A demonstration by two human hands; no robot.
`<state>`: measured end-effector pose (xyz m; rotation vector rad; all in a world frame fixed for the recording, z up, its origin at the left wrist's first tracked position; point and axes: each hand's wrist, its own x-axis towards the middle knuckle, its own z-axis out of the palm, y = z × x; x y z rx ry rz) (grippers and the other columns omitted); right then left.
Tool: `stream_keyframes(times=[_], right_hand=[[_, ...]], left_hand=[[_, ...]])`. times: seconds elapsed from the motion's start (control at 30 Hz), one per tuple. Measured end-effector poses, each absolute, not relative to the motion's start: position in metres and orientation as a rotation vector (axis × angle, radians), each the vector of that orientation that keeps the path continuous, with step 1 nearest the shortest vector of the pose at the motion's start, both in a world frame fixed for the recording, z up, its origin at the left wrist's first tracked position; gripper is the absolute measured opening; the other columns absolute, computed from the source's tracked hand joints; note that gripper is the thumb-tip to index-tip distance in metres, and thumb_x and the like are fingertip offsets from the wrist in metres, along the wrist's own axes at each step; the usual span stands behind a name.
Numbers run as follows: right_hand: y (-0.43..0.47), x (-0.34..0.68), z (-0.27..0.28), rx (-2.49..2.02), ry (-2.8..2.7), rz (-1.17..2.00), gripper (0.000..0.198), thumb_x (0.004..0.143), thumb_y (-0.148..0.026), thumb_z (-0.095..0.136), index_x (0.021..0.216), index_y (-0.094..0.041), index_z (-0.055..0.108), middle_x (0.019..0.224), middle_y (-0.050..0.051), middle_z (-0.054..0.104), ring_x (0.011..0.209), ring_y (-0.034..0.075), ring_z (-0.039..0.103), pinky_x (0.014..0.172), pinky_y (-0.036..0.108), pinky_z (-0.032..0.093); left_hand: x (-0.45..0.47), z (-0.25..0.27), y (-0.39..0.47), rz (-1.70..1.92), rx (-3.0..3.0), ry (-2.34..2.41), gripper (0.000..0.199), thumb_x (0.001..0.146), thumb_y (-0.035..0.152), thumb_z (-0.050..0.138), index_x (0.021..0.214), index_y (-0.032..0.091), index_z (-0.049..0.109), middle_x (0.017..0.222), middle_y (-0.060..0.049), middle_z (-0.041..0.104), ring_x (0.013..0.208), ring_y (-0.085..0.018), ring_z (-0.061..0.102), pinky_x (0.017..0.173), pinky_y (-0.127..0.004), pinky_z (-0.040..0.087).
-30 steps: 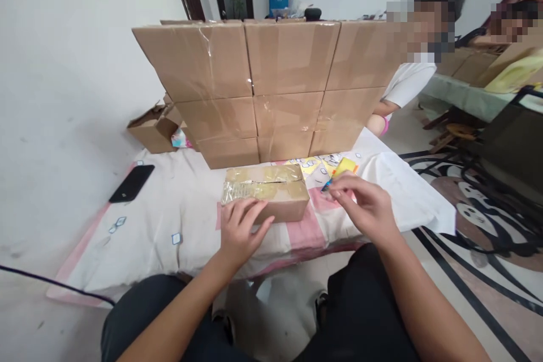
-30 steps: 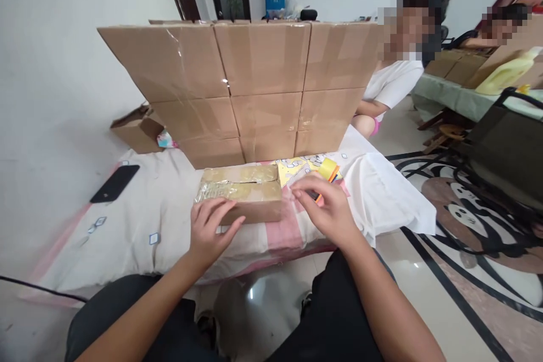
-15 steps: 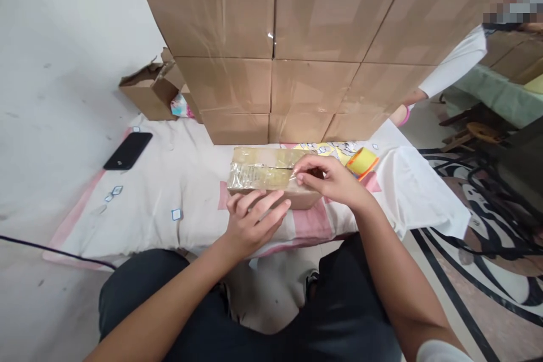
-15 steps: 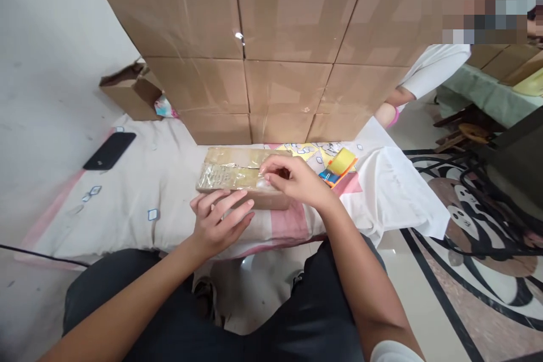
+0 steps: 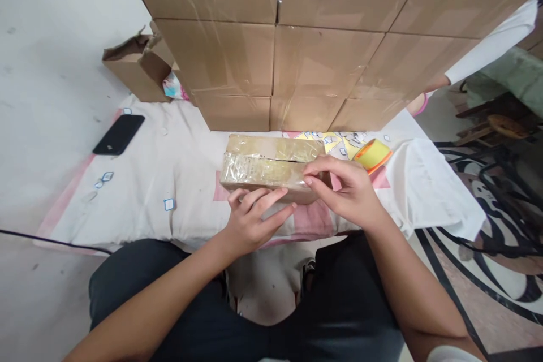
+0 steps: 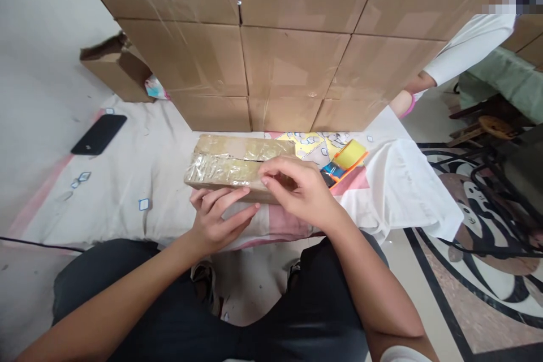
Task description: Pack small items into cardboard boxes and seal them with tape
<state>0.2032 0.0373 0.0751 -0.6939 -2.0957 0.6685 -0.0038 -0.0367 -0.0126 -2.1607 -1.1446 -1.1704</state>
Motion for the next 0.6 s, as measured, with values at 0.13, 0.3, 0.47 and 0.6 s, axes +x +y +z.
stream_keyframes(times=[0.13,0.3,0.47,0.6], right_hand=[[0.035,0.202,0.076,-0.782,-2.030,0.724,0.006,0.092,-0.023,0.065,0.096,-0.023,0.068,0.084,0.001,0.069,0.076,0.014,0.063,0.069,0.027,0.050],[0.046,0.198,0.067,-0.780,-2.102,0.652,0.009,0.092,-0.020,0.062,0.098,-0.022,0.068,0.079,-0.001,0.067,0.071,0.012,0.060,0.065,0.025,0.047],[0.056,0.196,0.062,-0.772,-2.091,0.703,0.009,0.093,-0.022,0.061,0.099,-0.021,0.067,0.081,-0.001,0.066,0.069,0.011,0.059,0.060,0.023,0.043],[0.061,0.194,0.060,-0.794,-2.078,0.610,0.008,0.092,-0.022,0.062,0.099,-0.022,0.067,0.083,0.000,0.067,0.075,0.014,0.061,0.067,0.026,0.045]], left_hand=[[-0.004,-0.015,-0.036,-1.182,-2.151,-1.132,0.025,0.082,0.024,0.076,0.104,0.036,0.073,0.112,-0.001,0.073,0.104,-0.018,0.058,0.100,-0.038,0.030],[-0.004,-0.015,-0.036,-1.155,-2.182,-1.117,0.027,0.083,0.022,0.075,0.108,0.033,0.072,0.113,-0.002,0.075,0.103,-0.020,0.057,0.097,-0.038,0.031],[-0.002,-0.016,-0.036,-1.115,-2.151,-1.118,0.024,0.086,0.022,0.070,0.108,0.033,0.073,0.117,-0.001,0.075,0.103,-0.020,0.057,0.097,-0.039,0.030],[0.001,-0.016,-0.034,-1.056,-2.072,-1.296,0.032,0.087,0.024,0.067,0.119,0.028,0.069,0.128,-0.008,0.071,0.123,-0.026,0.056,0.105,-0.045,0.024]])
